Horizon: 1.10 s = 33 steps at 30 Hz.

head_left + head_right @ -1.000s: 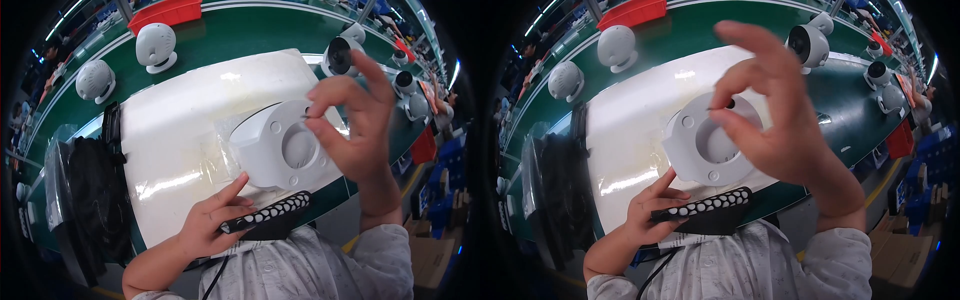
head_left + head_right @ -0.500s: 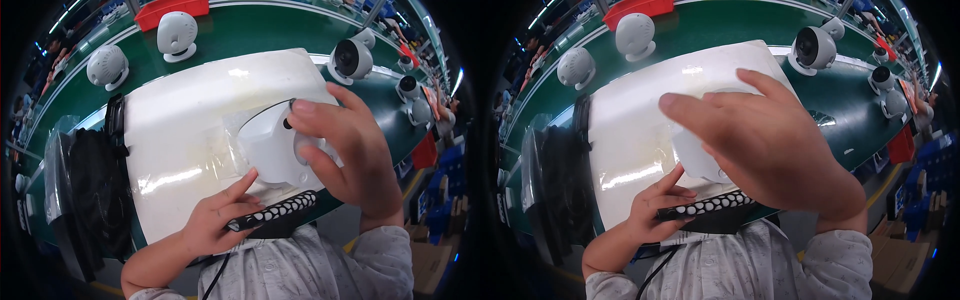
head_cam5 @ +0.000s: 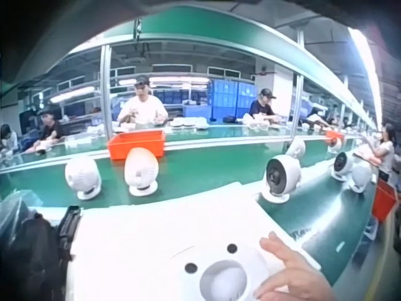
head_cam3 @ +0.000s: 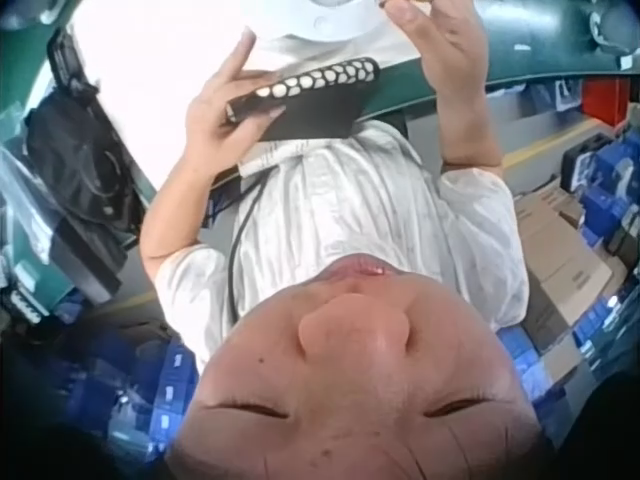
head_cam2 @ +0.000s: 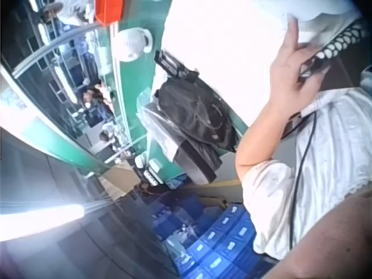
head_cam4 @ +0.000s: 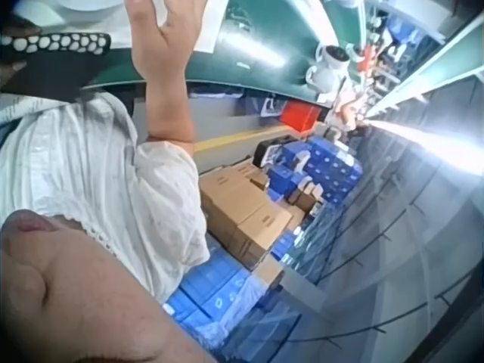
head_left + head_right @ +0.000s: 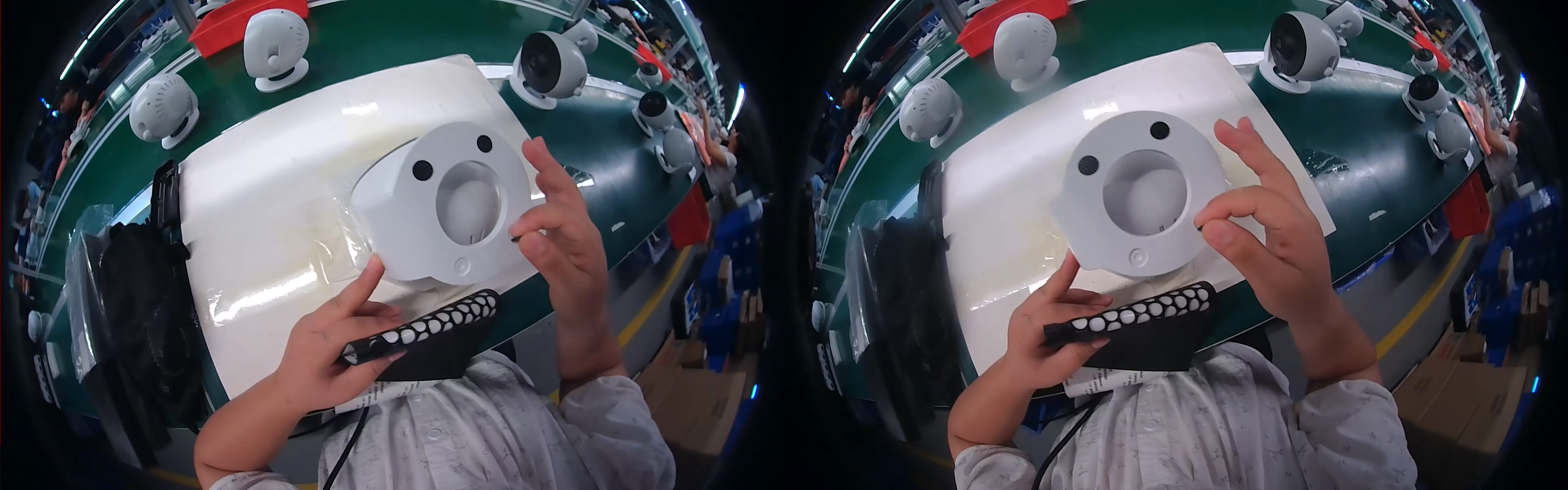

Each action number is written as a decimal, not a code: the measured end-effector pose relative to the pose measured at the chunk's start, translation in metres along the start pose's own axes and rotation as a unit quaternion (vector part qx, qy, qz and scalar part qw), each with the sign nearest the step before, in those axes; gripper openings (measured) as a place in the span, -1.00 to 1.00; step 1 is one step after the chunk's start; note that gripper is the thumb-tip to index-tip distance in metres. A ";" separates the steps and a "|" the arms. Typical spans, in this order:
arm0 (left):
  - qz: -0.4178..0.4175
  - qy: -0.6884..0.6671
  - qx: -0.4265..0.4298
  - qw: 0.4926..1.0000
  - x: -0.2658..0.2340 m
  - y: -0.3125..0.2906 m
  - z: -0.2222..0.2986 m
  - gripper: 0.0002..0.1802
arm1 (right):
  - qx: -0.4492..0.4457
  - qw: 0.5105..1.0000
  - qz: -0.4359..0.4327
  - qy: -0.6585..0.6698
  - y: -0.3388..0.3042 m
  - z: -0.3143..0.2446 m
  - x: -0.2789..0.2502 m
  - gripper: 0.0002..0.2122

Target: Assembling components of white dome security cameras on a factory production line.

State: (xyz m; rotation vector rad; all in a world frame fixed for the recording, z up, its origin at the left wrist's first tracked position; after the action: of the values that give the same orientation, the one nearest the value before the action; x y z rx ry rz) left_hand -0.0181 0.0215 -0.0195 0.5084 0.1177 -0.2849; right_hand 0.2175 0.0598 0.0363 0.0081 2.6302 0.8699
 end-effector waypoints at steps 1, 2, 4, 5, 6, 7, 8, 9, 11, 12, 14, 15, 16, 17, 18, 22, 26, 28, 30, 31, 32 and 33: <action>0.004 0.002 -0.005 1.000 0.000 0.000 0.000 -0.69 | 0.003 1.000 0.001 0.000 -0.002 0.000 0.001 -0.91; 0.003 0.002 -0.007 1.000 0.000 -0.001 0.001 -0.69 | -0.021 0.999 0.010 -0.037 -0.003 0.000 0.001 -0.90; 0.004 0.006 -0.010 1.000 -0.001 -0.002 0.000 -0.69 | -0.045 0.996 0.020 -0.074 -0.005 0.000 0.002 -0.89; 0.003 0.006 -0.011 1.000 -0.001 -0.002 0.000 -0.69 | -0.094 0.988 0.030 -0.122 -0.006 -0.001 0.002 -0.88; 0.001 0.009 -0.012 1.000 -0.002 -0.002 0.000 -0.69 | -0.142 0.975 0.040 -0.169 -0.007 -0.002 0.003 -0.88; -0.002 0.013 -0.013 1.000 -0.003 -0.002 -0.001 -0.70 | -0.141 0.975 0.041 -0.169 -0.008 -0.001 0.003 -0.88; -0.004 0.013 -0.013 1.000 -0.003 -0.002 -0.001 -0.70 | -0.158 0.969 0.046 -0.185 -0.009 -0.001 0.004 -0.87; -0.002 0.013 -0.012 1.000 -0.003 -0.001 0.000 -0.69 | -0.175 0.963 0.049 -0.200 -0.009 -0.001 0.003 -0.86; 0.000 0.012 -0.012 1.000 -0.001 -0.001 0.002 -0.69 | -0.177 0.964 0.043 -0.192 -0.007 0.001 0.000 -0.86; 0.001 0.012 -0.016 1.000 -0.001 -0.002 0.003 -0.69 | -0.180 0.965 0.038 -0.185 -0.007 0.001 -0.001 -0.86; 0.001 0.011 -0.021 1.000 0.000 -0.003 0.005 -0.69 | -0.194 0.960 0.042 -0.196 -0.008 0.001 -0.001 -0.85; -0.004 0.014 -0.023 1.000 -0.001 -0.002 0.005 -0.69 | -0.210 0.954 0.047 -0.207 -0.008 0.001 -0.001 -0.85; -0.008 0.017 -0.024 1.000 -0.001 -0.001 0.005 -0.70 | -0.211 0.954 0.048 -0.208 -0.009 0.000 -0.001 -0.85; -0.009 0.016 -0.022 1.000 -0.002 -0.001 0.004 -0.70 | -0.224 0.945 0.046 -0.235 -0.009 -0.001 -0.002 -0.83; -0.008 0.018 -0.018 1.000 -0.003 -0.001 0.003 -0.70 | -0.238 0.935 0.044 -0.261 -0.010 -0.002 0.000 -0.82; -0.003 0.019 -0.017 1.000 -0.005 -0.003 0.000 -0.72 | -0.228 0.892 -0.018 -0.389 -0.017 -0.026 0.002 -0.73; -0.005 0.016 -0.036 0.999 -0.004 -0.001 0.003 -0.74 | -0.203 0.834 -0.087 -0.506 -0.018 -0.040 0.004 -0.60; 0.021 -0.026 -0.028 0.999 -0.002 -0.001 0.001 -0.75 | -0.207 0.821 -0.101 -0.522 -0.018 -0.041 0.005 -0.58; 0.020 -0.019 -0.027 0.999 -0.002 0.000 0.002 -0.76 | -0.188 0.833 -0.119 -0.507 -0.017 -0.041 0.001 -0.59; 0.018 -0.012 -0.025 0.999 -0.002 0.000 0.003 -0.76 | -0.189 0.833 -0.119 -0.506 -0.016 -0.037 -0.001 -0.59; 0.019 -0.011 -0.025 0.999 -0.002 -0.001 0.004 -0.76 | -0.160 0.889 -0.092 -0.419 -0.015 -0.028 -0.005 -0.62; 0.017 -0.015 -0.027 0.999 -0.002 -0.001 0.003 -0.76 | -0.127 0.934 -0.063 -0.328 -0.014 -0.019 -0.007 -0.65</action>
State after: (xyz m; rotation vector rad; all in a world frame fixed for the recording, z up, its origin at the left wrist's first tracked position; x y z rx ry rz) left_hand -0.0201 0.0195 -0.0169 0.4527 0.0861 -0.2549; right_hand 0.2184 0.0364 0.0446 0.0524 1.8678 0.9531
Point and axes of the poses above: each hand's wrist, its own y-axis towards the middle knuckle, its own x-axis out of the palm, z = x × y, the point moved 2 cm from there along y, towards the middle knuckle, and after that the axes turned 9 degrees about z, right-handed, at the moved point
